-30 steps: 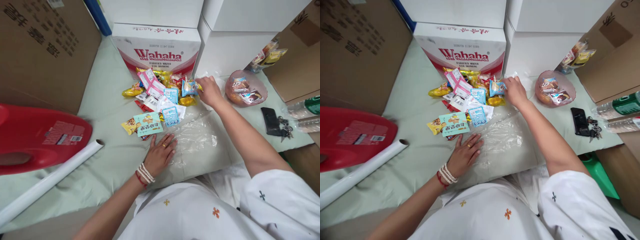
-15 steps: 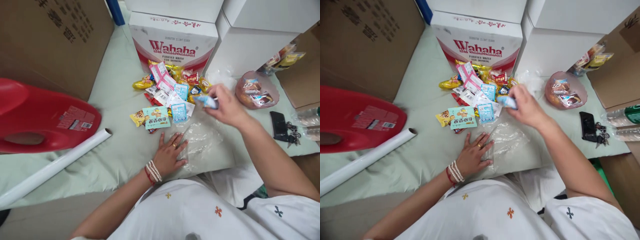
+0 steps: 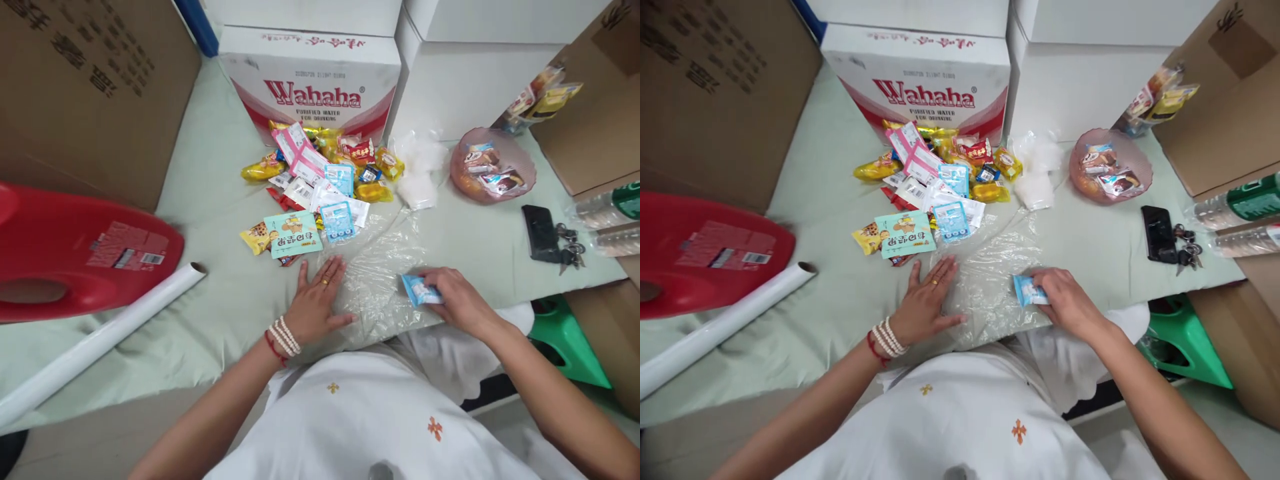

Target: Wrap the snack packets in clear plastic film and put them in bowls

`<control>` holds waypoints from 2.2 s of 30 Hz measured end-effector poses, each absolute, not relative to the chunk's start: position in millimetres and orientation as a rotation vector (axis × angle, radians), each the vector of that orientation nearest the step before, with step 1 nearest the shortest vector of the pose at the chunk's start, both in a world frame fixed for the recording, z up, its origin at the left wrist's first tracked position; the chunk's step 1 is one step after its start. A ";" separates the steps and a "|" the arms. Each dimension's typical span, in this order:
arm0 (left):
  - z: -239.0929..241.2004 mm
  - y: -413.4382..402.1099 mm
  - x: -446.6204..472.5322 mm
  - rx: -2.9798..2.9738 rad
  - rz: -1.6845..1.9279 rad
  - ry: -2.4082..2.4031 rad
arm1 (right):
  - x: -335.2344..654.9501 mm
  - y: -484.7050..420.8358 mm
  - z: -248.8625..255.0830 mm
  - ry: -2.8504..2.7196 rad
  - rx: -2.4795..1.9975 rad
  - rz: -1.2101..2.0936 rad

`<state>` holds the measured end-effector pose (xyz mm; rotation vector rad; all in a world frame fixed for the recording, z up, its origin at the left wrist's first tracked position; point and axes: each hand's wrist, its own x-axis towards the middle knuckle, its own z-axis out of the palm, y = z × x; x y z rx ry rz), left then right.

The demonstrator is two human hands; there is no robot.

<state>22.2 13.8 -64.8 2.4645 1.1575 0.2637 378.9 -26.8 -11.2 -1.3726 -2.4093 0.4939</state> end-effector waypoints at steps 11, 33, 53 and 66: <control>-47.7 9.2 8.6 2.428 0.273 1.243 | 280.2 34.2 -31.1 -2.514 -1.290 0.276; -49.9 22.5 -0.1 2.625 0.266 1.222 | 287.1 27.0 -21.7 -2.445 -1.517 0.511; -39.9 35.8 12.5 2.600 0.423 0.983 | 297.8 22.6 -50.1 -2.376 -1.450 0.589; -36.0 36.0 -19.6 2.170 0.670 0.853 | 298.8 19.6 -56.6 -2.220 -1.268 0.611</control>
